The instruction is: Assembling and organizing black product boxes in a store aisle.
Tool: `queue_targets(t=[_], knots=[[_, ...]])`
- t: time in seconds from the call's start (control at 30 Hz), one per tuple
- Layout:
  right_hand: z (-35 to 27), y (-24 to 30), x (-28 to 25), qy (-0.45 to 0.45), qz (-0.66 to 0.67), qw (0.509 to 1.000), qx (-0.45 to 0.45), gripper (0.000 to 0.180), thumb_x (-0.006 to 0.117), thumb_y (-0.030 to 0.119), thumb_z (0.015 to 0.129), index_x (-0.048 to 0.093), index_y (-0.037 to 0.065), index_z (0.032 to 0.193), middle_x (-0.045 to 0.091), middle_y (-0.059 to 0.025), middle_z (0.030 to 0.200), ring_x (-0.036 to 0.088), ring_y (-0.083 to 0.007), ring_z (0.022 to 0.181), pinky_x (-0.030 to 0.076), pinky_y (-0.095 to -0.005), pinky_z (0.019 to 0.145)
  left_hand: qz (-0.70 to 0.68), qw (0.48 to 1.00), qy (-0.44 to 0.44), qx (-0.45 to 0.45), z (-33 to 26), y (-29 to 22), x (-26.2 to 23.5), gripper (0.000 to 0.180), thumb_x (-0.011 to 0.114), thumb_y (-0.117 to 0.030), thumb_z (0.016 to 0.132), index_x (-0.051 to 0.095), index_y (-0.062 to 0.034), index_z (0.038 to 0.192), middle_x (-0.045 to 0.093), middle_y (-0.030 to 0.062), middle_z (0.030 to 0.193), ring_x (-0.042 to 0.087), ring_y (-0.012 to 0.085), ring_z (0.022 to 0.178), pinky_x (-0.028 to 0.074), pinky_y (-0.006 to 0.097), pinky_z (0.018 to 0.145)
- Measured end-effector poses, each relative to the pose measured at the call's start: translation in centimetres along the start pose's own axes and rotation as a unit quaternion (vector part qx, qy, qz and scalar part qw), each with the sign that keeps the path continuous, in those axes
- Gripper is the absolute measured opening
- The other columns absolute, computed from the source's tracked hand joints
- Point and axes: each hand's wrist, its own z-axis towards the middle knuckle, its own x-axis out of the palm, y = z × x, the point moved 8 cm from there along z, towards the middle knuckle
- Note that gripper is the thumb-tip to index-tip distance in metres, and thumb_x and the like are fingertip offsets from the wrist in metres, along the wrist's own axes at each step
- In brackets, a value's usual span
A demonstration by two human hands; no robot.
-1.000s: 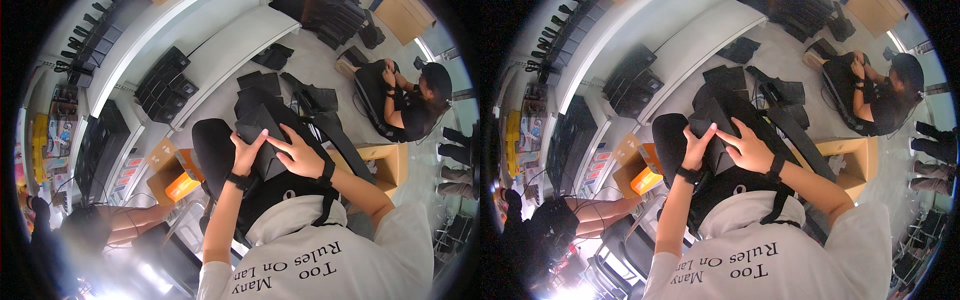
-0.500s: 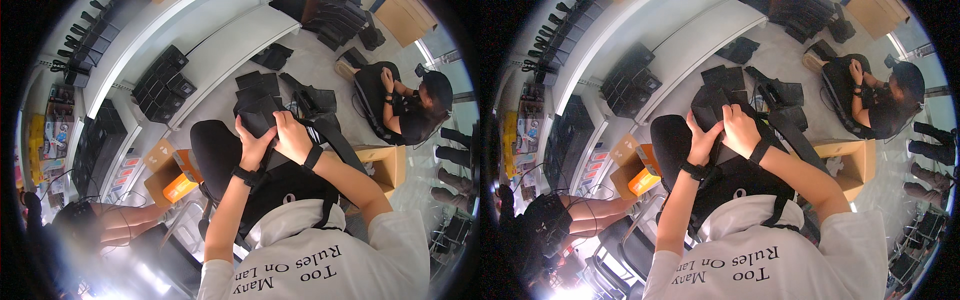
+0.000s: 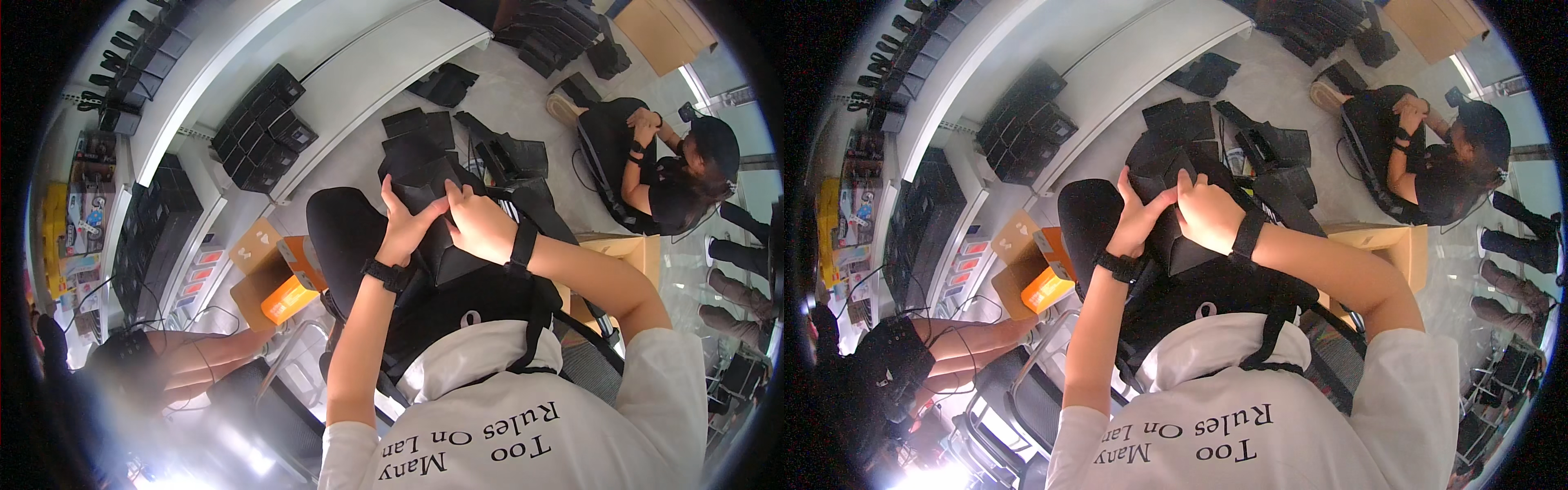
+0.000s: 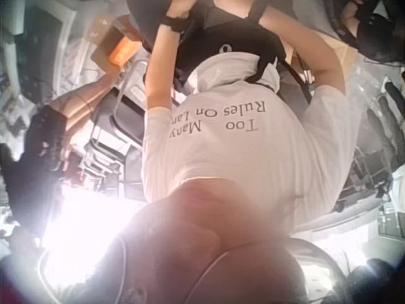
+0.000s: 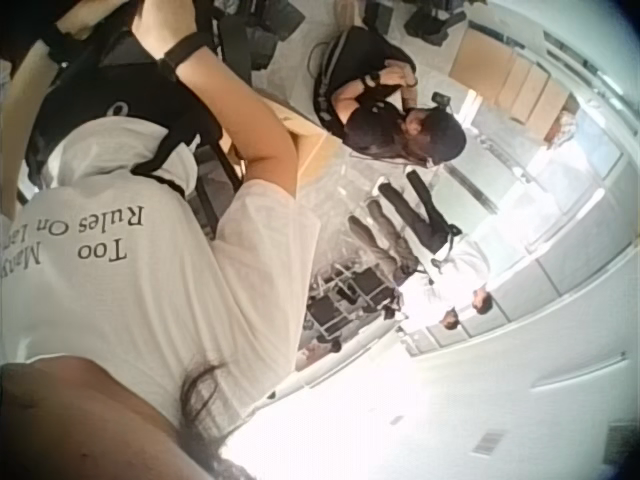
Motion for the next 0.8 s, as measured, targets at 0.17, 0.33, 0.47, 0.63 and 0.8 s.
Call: queue_targets(t=[0.17, 0.33, 0.47, 0.63, 0.8], knots=[[-0.2, -0.1, 0.3, 0.009, 0.002, 1.0, 0.008, 0.059, 0.063, 0.016, 0.082, 0.043, -0.019, 0.125, 0.059, -0.0313, 0.089, 0.066, -0.0384, 0.066, 0.057, -0.04, 0.059, -0.027, 0.998, 0.036, -0.031, -0.9, -1.3, 0.4, 0.121, 0.088, -0.025, 0.068, -0.001, -0.0004, 0.146, 0.037, 0.0238, 0.138, 0.042, 0.0291, 0.128, 0.037, 0.037, 0.106], [0.0, 0.1, 0.8, 0.039, 0.007, 0.999, -0.004, 0.06, 0.062, 0.019, 0.084, 0.042, -0.019, 0.126, 0.059, -0.0313, 0.091, 0.066, -0.0385, 0.066, 0.057, -0.0403, 0.059, -0.004, 0.997, 0.064, -0.035, -0.5, -0.5, -0.7, 0.115, 0.088, -0.019, 0.068, 0.005, -0.0014, 0.145, 0.04, 0.022, 0.136, 0.044, 0.0286, 0.126, 0.038, 0.036, 0.106], [-0.2, -0.6, 0.9, 0.031, 0.002, 1.0, -0.001, 0.061, 0.061, 0.02, 0.084, 0.042, -0.018, 0.127, 0.058, -0.0313, 0.09, 0.066, -0.0383, 0.066, 0.056, -0.0403, 0.059, -0.012, 0.995, 0.088, -0.045, -1.6, -0.9, -0.3, 0.113, 0.088, -0.02, 0.069, 0.007, -0.0062, 0.146, 0.04, 0.0192, 0.137, 0.045, 0.0283, 0.124, 0.04, 0.036, 0.103], [-0.5, 0.4, 0.6, 0.013, -0.027, 1.0, -0.007, 0.06, 0.06, 0.02, 0.086, 0.042, -0.017, 0.129, 0.057, -0.031, 0.092, 0.065, -0.0374, 0.061, 0.056, -0.0404, 0.055, -0.011, 0.998, 0.048, -0.037, -1.4, 0.6, -0.5, 0.102, 0.083, -0.024, 0.075, 0.012, -0.0095, 0.147, 0.041, 0.0184, 0.135, 0.045, 0.0279, 0.125, 0.041, 0.035, 0.101], [-0.8, 0.0, 0.8, 0.012, -0.017, 1.0, -0.007, 0.059, 0.059, 0.019, 0.088, 0.04, -0.015, 0.131, 0.056, -0.0316, 0.094, 0.064, -0.0377, 0.06, 0.055, -0.0416, 0.055, -0.127, 0.991, -0.034, 0.038, -0.8, 0.8, -1.0, 0.072, 0.072, -0.021, 0.083, 0.027, -0.0066, 0.139, 0.045, 0.0162, 0.125, 0.049, 0.0245, 0.115, 0.043, 0.035, 0.096]])
